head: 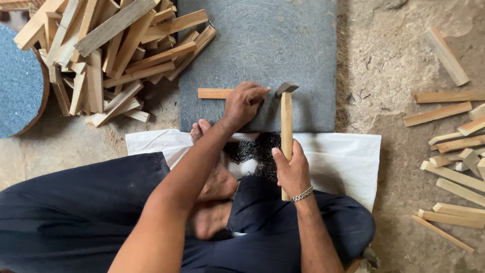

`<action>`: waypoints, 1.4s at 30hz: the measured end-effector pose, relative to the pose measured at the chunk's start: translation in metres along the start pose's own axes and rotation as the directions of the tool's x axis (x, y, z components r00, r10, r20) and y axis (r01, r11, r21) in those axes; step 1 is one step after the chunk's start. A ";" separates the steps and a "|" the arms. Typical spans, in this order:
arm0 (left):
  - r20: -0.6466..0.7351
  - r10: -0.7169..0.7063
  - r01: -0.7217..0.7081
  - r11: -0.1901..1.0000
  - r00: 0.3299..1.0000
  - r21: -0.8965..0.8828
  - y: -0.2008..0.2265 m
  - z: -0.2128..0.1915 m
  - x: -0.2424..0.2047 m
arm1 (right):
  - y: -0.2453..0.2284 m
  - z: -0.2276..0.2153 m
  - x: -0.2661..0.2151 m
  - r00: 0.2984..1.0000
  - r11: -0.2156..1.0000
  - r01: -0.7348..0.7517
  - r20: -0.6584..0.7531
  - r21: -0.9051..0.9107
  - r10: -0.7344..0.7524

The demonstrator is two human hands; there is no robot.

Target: The person sits on the floor and repeatedly hammers nails into small wooden slats using a hammer. They pick up each slat, position a nail, strike it, and then set the finished piece aside. The process is repeated continuously with multiple slats.

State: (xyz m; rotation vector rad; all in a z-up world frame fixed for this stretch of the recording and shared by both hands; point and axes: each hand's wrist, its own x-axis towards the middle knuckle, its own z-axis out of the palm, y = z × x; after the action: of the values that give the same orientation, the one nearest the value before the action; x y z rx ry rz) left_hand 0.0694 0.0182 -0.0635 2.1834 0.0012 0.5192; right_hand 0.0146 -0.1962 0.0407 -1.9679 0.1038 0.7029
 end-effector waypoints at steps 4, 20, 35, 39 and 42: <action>0.000 -0.069 0.069 0.998 0.998 -0.006 0.000 0.002 0.001 | 0.004 0.002 -0.009 0.947 0.953 0.290 -0.115 -0.086 -0.299; 0.007 -0.228 0.228 0.970 0.974 -0.085 -0.007 0.001 -0.008 | 0.000 0.007 -0.025 0.828 0.875 0.449 -0.283 -0.182 -0.484; 0.123 -0.296 0.314 0.933 0.947 -0.174 0.001 -0.011 -0.002 | -0.014 0.011 -0.033 0.683 0.742 0.605 -0.290 -0.289 -0.670; 0.167 -0.311 0.330 0.938 0.936 -0.107 0.004 -0.015 0.002 | -0.010 0.021 -0.015 0.904 0.836 0.314 -0.128 -0.449 -0.408; 0.147 -0.280 0.298 0.948 0.949 -0.114 0.001 -0.012 0.007 | -0.001 0.016 -0.005 0.932 0.844 0.252 -0.118 -0.473 -0.344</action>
State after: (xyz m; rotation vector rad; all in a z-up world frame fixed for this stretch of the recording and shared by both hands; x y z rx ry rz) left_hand 0.0714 0.0278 -0.0536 2.0338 0.2091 0.2041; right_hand 0.0036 -0.1830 0.0392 -2.4288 -0.2701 0.3363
